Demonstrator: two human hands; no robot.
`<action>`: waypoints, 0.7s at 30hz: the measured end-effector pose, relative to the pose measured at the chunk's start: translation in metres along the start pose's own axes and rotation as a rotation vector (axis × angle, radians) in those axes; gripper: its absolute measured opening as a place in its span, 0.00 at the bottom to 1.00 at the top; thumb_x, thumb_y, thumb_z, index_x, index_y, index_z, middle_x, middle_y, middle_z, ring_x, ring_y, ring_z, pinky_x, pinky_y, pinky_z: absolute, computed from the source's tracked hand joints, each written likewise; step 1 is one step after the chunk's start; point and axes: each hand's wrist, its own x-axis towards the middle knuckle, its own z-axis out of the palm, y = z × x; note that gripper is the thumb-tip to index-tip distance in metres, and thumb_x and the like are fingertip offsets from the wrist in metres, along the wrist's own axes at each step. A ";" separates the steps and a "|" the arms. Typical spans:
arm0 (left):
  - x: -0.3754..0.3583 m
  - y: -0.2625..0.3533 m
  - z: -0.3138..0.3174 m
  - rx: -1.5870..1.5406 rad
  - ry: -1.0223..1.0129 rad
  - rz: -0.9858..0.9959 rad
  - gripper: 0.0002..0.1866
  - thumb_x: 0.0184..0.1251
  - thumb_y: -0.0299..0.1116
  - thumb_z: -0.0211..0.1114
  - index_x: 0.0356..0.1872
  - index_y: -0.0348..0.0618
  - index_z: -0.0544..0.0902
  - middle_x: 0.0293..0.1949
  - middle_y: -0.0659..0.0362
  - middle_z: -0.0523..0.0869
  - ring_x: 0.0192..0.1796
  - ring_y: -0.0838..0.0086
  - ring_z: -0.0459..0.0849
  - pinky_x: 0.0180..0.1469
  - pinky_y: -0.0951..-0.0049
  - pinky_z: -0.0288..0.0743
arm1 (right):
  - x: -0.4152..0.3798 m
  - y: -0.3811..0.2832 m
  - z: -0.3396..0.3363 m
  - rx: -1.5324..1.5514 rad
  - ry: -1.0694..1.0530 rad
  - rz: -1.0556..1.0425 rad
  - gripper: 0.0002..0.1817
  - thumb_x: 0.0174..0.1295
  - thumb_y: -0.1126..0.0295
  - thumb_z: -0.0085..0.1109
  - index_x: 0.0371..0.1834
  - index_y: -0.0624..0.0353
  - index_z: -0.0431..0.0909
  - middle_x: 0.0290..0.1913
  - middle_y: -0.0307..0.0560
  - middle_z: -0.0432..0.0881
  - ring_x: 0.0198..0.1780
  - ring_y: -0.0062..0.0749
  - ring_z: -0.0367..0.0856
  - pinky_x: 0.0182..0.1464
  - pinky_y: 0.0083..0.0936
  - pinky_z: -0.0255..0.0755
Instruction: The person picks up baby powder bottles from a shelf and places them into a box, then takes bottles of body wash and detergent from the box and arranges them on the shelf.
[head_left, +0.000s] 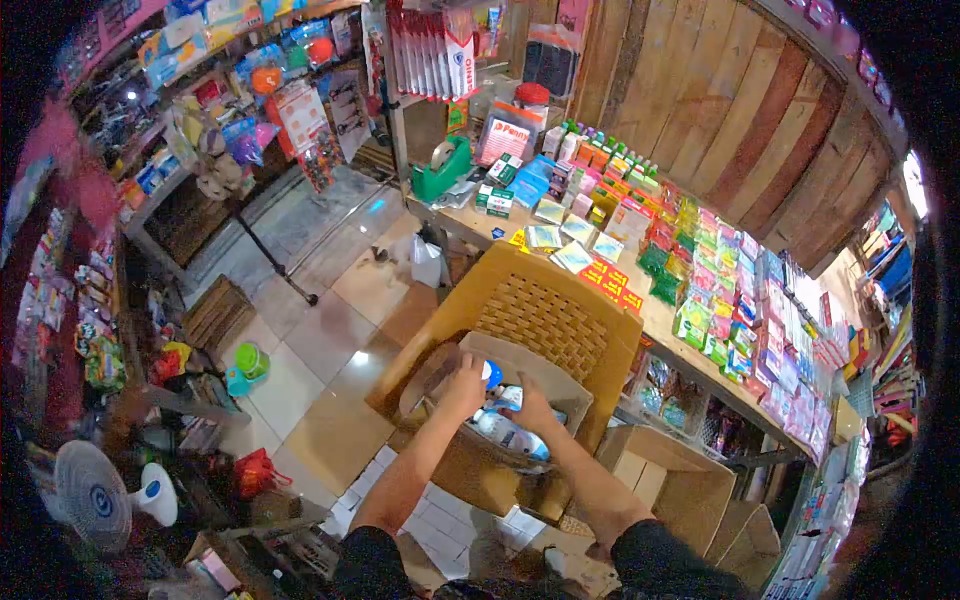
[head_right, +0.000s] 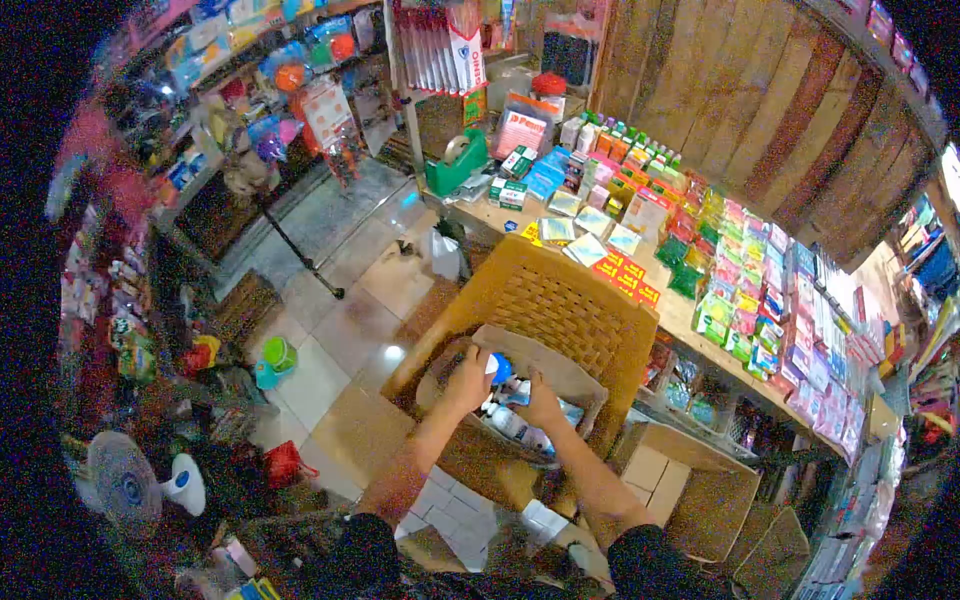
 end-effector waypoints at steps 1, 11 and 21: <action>-0.010 0.019 -0.022 0.001 0.029 0.038 0.23 0.60 0.26 0.65 0.57 0.37 0.72 0.56 0.40 0.71 0.53 0.41 0.78 0.53 0.50 0.76 | -0.006 -0.006 -0.005 0.015 0.037 -0.066 0.54 0.43 0.60 0.80 0.71 0.67 0.56 0.65 0.69 0.68 0.68 0.61 0.67 0.69 0.44 0.62; -0.178 0.260 -0.188 -0.057 0.217 0.028 0.26 0.56 0.37 0.73 0.54 0.40 0.77 0.49 0.45 0.82 0.46 0.52 0.83 0.45 0.60 0.77 | -0.158 -0.138 -0.130 0.565 -0.204 -0.443 0.36 0.47 0.55 0.80 0.56 0.59 0.76 0.48 0.47 0.85 0.50 0.32 0.83 0.55 0.32 0.75; -0.435 0.408 -0.066 -0.292 0.842 -0.296 0.49 0.45 0.39 0.82 0.67 0.37 0.62 0.55 0.49 0.79 0.56 0.62 0.80 0.58 0.61 0.75 | -0.381 -0.226 -0.175 0.950 -0.527 -0.635 0.18 0.66 0.64 0.63 0.54 0.61 0.75 0.45 0.41 0.83 0.46 0.24 0.80 0.51 0.27 0.75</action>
